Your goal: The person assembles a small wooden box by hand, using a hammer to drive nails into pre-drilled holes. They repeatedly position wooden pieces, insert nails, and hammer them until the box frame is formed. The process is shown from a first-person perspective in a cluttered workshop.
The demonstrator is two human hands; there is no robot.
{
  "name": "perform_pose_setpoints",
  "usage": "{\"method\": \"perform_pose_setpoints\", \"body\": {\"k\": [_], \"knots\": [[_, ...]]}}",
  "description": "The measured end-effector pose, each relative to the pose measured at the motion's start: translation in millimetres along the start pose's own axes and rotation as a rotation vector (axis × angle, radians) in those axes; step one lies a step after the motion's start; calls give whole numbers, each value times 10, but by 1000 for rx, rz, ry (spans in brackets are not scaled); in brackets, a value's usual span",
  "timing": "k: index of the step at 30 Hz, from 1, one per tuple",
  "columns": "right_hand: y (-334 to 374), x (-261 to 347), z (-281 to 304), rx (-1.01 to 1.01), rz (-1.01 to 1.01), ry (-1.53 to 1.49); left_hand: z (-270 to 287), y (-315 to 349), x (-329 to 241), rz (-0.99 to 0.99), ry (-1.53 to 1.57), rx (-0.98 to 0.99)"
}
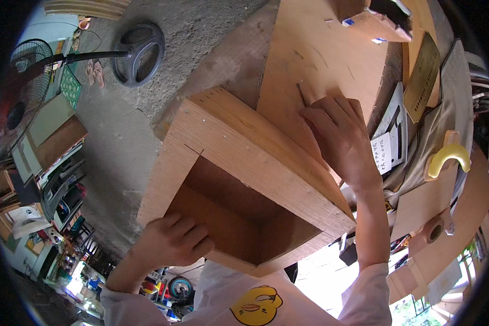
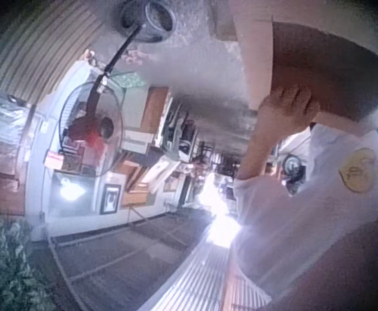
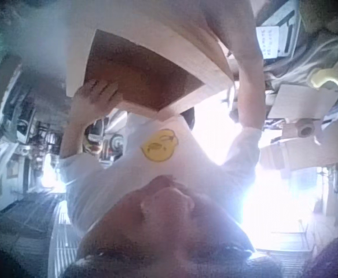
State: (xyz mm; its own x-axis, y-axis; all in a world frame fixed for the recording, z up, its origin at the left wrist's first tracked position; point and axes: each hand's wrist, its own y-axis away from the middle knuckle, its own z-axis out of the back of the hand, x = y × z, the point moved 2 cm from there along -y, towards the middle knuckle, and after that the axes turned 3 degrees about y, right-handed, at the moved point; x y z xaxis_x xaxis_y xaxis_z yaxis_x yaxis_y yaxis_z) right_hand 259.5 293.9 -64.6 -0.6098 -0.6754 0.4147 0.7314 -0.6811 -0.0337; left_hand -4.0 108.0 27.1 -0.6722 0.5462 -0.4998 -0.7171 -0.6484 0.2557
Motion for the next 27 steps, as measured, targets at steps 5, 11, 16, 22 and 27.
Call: {"method": "perform_pose_setpoints", "body": {"k": [5,11,16,22,27], "knots": [[-271,-68,-28,-68,37,-6,61,16,40,-47,36,90],[-606,-4,-47,-32,142,-35,364,162,-3,57,152,-305],[-752,-38,-18,-22,147,15,595,296,571,252,283,-586],[-843,-27,-22,108,268,218,629,-172,1365,390,590,-866],[-851,-5,-21,53,306,236,581,-883,1769,230,566,-562]]}}
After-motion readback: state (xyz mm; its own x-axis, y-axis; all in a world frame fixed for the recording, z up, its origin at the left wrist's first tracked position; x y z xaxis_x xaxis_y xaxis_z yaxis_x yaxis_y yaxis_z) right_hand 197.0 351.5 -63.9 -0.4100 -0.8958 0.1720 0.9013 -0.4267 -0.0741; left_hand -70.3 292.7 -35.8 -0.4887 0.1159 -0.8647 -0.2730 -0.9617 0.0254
